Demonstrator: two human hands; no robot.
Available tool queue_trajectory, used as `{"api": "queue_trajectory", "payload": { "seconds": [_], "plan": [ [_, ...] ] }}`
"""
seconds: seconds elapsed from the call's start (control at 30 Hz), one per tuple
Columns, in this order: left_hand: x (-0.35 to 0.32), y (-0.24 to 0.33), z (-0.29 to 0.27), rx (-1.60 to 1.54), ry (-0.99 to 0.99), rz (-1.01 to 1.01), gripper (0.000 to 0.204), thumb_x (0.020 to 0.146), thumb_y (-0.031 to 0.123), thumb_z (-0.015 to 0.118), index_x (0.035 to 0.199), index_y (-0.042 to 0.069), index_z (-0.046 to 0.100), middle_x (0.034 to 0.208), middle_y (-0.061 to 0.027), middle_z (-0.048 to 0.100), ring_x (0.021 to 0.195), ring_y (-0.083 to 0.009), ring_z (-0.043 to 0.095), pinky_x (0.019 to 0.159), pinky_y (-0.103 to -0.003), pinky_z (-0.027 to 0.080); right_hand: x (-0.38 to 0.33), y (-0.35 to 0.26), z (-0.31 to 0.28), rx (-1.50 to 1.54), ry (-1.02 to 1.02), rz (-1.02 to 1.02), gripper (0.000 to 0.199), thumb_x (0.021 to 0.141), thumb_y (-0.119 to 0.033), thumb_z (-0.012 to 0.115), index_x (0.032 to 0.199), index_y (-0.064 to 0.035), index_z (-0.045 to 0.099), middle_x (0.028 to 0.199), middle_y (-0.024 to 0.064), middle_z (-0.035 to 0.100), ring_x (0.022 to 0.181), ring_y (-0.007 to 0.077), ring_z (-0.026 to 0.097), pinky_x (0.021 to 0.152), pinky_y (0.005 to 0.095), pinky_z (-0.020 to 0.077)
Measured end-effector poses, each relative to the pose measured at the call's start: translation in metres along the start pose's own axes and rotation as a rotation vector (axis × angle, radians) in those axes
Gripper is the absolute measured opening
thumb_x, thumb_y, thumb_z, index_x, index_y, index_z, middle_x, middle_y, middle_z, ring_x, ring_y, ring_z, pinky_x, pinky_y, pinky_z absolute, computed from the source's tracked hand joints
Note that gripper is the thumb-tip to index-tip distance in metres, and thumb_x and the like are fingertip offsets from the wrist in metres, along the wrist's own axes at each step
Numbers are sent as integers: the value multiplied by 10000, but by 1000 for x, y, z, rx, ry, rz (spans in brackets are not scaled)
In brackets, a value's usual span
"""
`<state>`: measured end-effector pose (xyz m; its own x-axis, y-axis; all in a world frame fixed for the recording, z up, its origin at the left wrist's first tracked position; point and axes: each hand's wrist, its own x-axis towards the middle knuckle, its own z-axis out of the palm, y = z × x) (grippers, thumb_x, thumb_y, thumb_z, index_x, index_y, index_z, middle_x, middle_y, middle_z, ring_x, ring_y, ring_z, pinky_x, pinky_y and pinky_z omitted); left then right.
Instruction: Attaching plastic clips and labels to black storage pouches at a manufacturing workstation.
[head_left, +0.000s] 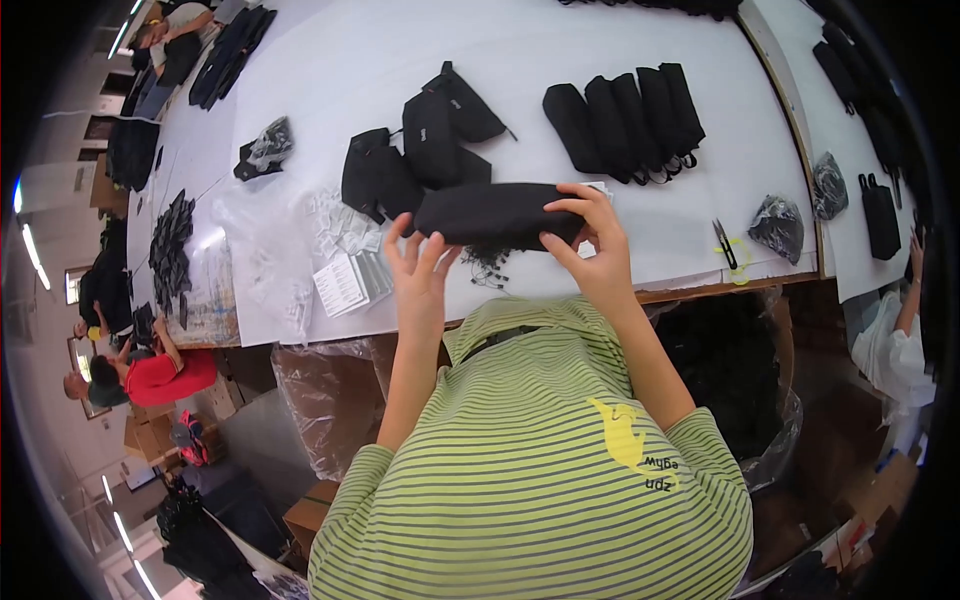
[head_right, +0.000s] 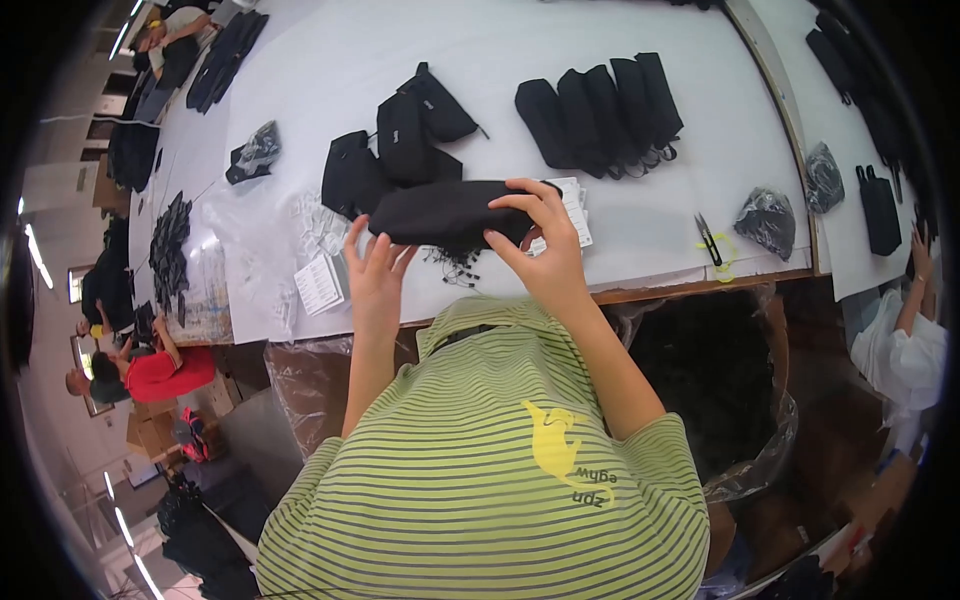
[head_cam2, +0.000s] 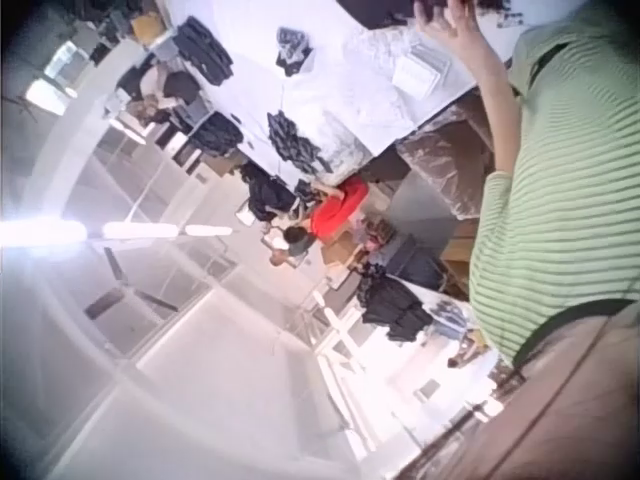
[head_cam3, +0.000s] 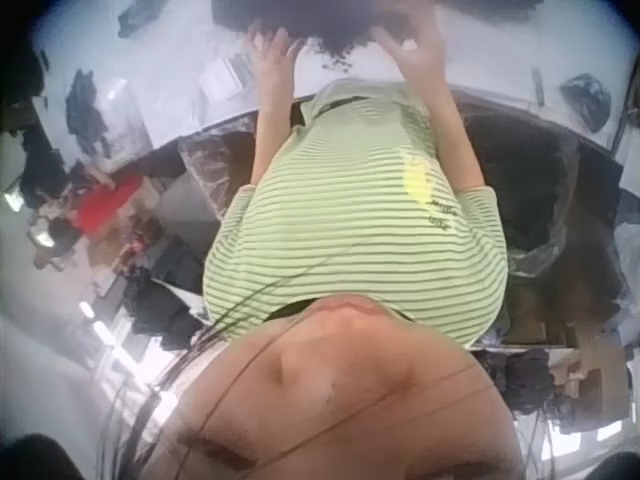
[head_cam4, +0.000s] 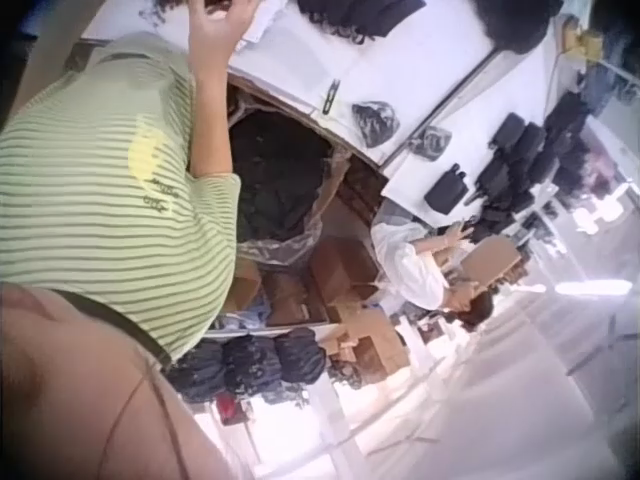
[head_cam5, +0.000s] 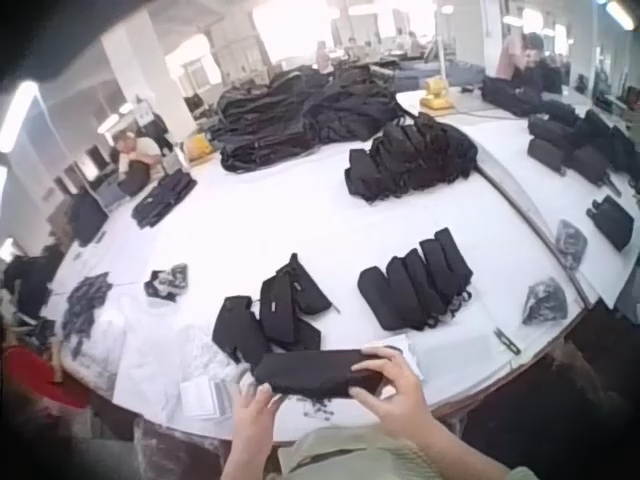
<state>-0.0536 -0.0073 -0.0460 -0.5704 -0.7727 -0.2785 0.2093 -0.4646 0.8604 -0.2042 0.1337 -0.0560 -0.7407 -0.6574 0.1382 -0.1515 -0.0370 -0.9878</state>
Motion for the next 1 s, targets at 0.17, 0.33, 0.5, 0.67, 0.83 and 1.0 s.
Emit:
{"api": "queue_trajectory", "payload": {
  "seconds": [0.17,0.33,0.5,0.67,0.83,1.0],
  "plan": [
    [24,-7,-9,389,-77,4,229,840,67,662,1046,13,579,984,-49,573,919,-116,564,870,-273,461,7,19,-24,50,-29,149,250,740,-91,701,984,-84,644,1066,3,615,791,39,533,571,175,394],
    [43,-17,15,394,-208,-205,279,855,138,655,1096,24,573,1029,-77,576,812,-129,602,737,-253,499,34,42,-58,126,-109,307,251,729,-70,725,969,-54,652,916,-8,617,730,34,516,610,169,394],
    [77,-57,-34,660,-107,-168,339,881,197,620,1170,41,534,1034,-73,565,735,-132,585,651,-252,472,101,62,-137,351,485,261,259,808,-178,695,1020,-47,628,920,25,635,731,93,585,585,207,432],
    [66,-90,-99,1395,-98,-308,315,716,209,738,913,52,549,729,-78,558,664,-228,565,597,-349,437,148,141,-229,661,944,245,279,843,-193,667,1012,-22,526,866,79,581,629,168,580,474,223,406],
    [42,-111,-102,1449,-69,-167,233,730,183,714,849,46,568,746,-87,565,677,-247,556,610,-354,438,142,205,-239,392,836,688,382,785,-320,730,996,-62,545,813,47,580,619,161,583,445,227,380],
    [32,-114,-112,1352,19,-30,172,752,153,688,790,28,575,760,-97,569,659,-260,545,612,-358,439,124,185,-219,163,875,608,453,759,-309,749,1071,-66,528,803,39,564,580,144,556,426,213,344]
  ]
}}
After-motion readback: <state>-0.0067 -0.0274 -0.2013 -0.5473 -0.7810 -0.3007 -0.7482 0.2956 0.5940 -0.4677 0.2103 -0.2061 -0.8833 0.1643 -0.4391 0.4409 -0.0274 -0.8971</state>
